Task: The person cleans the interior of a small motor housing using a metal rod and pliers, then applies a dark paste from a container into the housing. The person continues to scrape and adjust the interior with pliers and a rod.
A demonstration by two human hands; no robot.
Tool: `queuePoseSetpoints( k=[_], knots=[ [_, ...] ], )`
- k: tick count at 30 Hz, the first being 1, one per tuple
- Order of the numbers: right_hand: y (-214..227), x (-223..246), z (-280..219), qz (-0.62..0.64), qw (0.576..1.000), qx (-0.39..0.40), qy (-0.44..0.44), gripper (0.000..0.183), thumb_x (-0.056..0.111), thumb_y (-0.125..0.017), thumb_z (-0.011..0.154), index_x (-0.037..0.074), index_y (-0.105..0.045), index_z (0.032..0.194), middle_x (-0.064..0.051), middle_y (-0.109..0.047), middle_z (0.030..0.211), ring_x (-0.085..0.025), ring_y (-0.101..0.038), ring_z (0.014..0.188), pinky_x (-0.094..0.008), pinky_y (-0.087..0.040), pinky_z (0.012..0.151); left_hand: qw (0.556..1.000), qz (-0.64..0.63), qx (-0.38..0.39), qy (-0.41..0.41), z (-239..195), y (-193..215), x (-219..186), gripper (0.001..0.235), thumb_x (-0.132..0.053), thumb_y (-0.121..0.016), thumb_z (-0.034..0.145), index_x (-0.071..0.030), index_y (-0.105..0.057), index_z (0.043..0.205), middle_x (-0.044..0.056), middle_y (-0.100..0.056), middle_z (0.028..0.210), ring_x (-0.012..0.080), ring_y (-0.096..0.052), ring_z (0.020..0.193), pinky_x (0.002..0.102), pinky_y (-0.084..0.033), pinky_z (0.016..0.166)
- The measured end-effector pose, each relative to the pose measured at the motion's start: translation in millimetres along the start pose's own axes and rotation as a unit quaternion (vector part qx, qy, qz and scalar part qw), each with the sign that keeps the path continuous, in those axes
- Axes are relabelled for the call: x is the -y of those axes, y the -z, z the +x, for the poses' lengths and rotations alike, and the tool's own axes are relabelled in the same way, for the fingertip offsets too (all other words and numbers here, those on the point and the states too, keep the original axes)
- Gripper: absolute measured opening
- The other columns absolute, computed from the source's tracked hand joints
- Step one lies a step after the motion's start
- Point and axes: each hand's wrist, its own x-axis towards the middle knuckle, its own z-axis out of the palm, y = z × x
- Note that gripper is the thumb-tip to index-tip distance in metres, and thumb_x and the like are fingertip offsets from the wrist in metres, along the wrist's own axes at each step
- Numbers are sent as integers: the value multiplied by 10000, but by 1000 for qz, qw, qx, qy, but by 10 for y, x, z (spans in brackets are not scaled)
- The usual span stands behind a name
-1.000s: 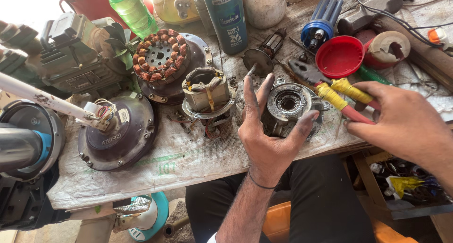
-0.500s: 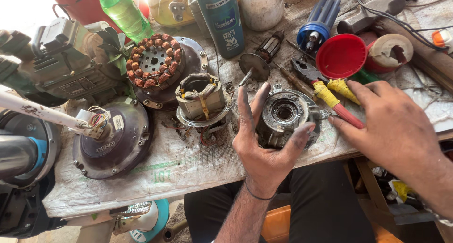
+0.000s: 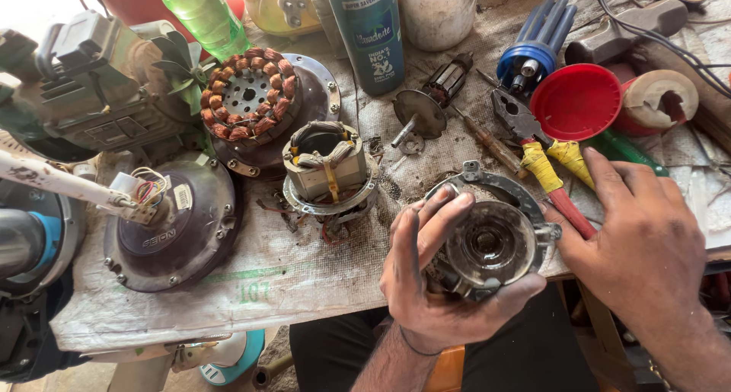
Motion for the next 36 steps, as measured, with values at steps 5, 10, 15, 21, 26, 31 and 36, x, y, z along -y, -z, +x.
queuePoseSetpoints(
  k=[5,10,15,21,26,31,36],
  knots=[
    [-5,28,3,2,1000,-24,-11,748,396,-825,765,18,-687,1396,-145,-694,1163,-321,-666,1038,-426,-554,888,991,117,53,-33,-20,72,-42,1189,-481,-990,706,-96,-270,1571,105,-725,1294,255,-760,1240,403,-572,1081],
    [-18,50,-13,16,999,-50,-12,711,451,-827,795,4,-714,1336,-143,-704,1129,-325,-671,1009,-428,-551,865,996,62,6,-63,-132,-21,4,1309,-537,-950,799,-114,-81,1681,75,-715,1376,242,-768,1220,429,-542,1093],
    [-5,70,-10,15,998,-58,-12,714,448,-830,792,13,-716,1347,-140,-704,1146,-323,-670,1009,-424,-551,865,995,65,-6,-71,-187,-51,38,1312,-557,-930,785,-95,-75,1666,88,-707,1359,261,-775,1184,462,-575,1132],
    [-8,74,-19,17,998,-63,-7,708,430,-842,790,16,-715,1349,-134,-702,1150,-317,-670,1012,-420,-549,869,993,73,-18,-94,-172,-57,39,1303,-562,-932,811,-81,-81,1672,82,-696,1388,238,-768,1193,431,-549,1106],
    [-11,83,-20,20,997,-68,-8,668,416,-845,833,26,-718,1360,-125,-706,1126,-308,-676,1020,-413,-550,883,992,82,-3,-99,-161,-32,30,1318,-571,-926,789,-72,-61,1649,77,-693,1355,249,-755,1226,444,-549,1135],
    [-1,87,-6,20,997,-75,-1,677,415,-845,790,5,-723,1314,-140,-707,1120,-313,-680,988,-414,-552,848,991,84,20,-103,-142,21,23,1374,-572,-945,781,-98,-12,1670,75,-693,1354,247,-756,1233,436,-536,1143],
    [-6,70,4,7,998,-58,-3,726,464,-846,771,-15,-728,1304,-144,-713,1087,-308,-682,959,-410,-556,820,990,68,70,-103,-154,107,-18,1382,-520,-985,837,-164,20,1716,34,-689,1366,187,-740,1254,394,-482,1197]
  ],
)
